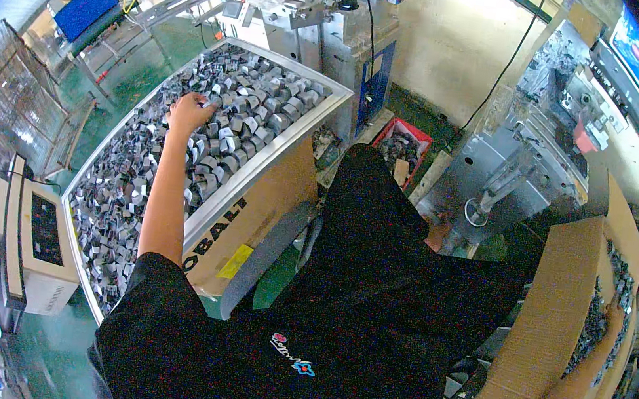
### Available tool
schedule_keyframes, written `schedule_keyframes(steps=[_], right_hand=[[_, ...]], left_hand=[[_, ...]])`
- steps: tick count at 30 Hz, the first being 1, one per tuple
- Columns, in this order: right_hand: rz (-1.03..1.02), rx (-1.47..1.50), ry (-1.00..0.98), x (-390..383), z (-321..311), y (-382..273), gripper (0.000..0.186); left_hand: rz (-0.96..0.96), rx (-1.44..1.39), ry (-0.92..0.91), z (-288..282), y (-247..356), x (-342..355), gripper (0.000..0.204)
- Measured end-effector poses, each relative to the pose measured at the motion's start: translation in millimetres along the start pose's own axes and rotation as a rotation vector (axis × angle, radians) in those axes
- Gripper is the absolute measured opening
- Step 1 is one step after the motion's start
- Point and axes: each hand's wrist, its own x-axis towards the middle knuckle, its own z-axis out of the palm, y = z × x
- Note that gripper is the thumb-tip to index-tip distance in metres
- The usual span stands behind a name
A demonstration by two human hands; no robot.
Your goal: The recorder is operating a small mechanical stamp or printing press to apply markings to small metal parts.
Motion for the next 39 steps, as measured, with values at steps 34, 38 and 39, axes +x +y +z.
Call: schedule_keyframes(steps=[34,38,39], right_hand=[[0.021,0.696,0.294,-61,-40,-73,0.039],[0.042,0.709,0.351,-81,-53,-99,0.035],[0.119,0.88,0.234,-83,-57,-105,0.037]], left_hand=[[1.416,-1.017,-0.098,-33,561,-207,0.033],[1.39,-0.96,-0.093,-21,626,-214,0.048],[1.329,-0.902,-0.186,-18,636,-214,0.054]])
